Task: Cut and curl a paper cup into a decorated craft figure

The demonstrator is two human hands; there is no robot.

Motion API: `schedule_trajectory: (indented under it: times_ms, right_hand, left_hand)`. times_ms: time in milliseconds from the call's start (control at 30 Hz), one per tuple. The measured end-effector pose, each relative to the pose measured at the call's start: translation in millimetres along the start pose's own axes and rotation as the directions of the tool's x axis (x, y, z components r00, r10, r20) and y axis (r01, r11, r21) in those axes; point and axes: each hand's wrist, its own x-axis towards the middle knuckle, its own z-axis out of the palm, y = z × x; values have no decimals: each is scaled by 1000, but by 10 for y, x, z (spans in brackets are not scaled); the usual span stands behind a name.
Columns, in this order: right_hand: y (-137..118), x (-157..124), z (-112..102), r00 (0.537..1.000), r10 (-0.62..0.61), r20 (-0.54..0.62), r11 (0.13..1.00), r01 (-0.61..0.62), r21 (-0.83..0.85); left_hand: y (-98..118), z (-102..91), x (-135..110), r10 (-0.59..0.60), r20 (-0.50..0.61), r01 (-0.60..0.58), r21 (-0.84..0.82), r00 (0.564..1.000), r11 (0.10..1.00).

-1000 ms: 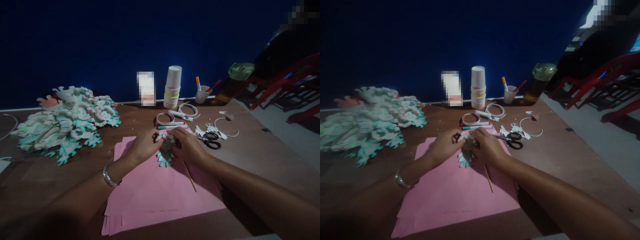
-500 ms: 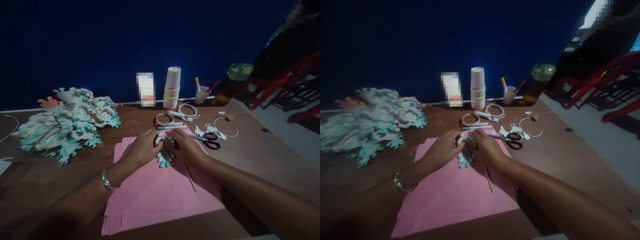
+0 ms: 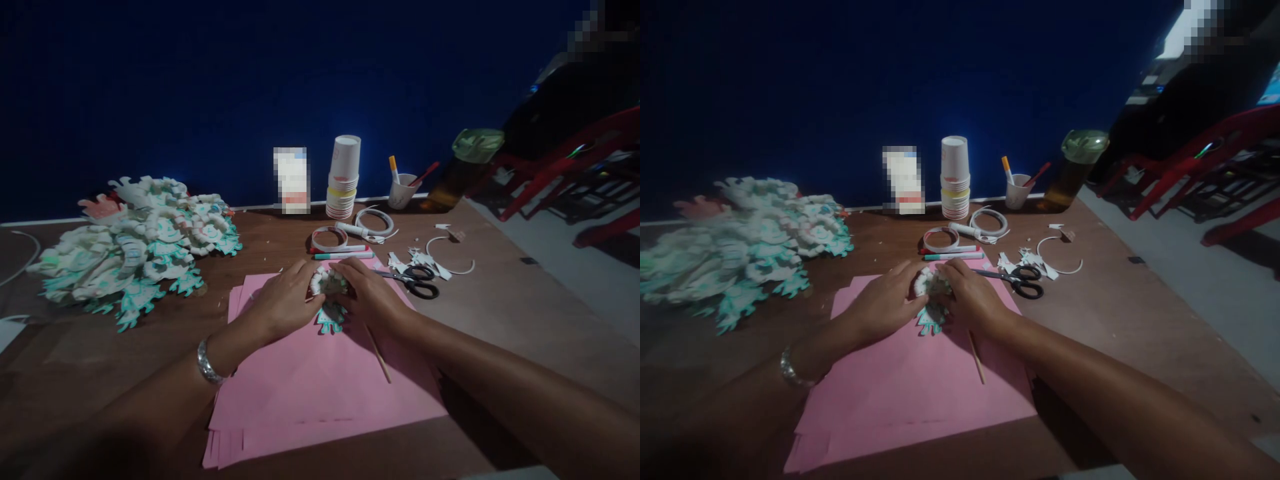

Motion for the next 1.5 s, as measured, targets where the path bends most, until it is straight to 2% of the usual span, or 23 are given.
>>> schedule_trajectory:
  times_ms: [100,333,467,767,1067,1267,1500]
  right_hand:
    - [-16,22,-24,1000,25,16,1000,-25,-1]
    - [-11,56,-47,998,61,14,998,-61,5]
    - [-14,81,-96,999,49,19,995,-50,83]
    - [-69,110,-132,992,121,40,977,-127,174]
    - [-55,139,-128,956,288,52,893,-288,345]
    - [31,160,-116,942,330,57,804,-312,507]
    - [-59,133,-123,948,317,17,878,-301,372]
  left_hand:
    - [-31,-12,-6,29,31,-28,-4,999,1000]
    - [-82,18,11,12,47,-11,-19,999,1000]
    - [-74,14,15,-5,48,7,-38,999,999]
    - [-71,9,11,20,13,-19,-77,1000,997]
    - [-56,-4,21,-6,11,8,-104,1000,995]
    - [-21,18,13,-58,-1,58,-80,998,995]
    - [23,8,10,-59,6,59,-74,998,996]
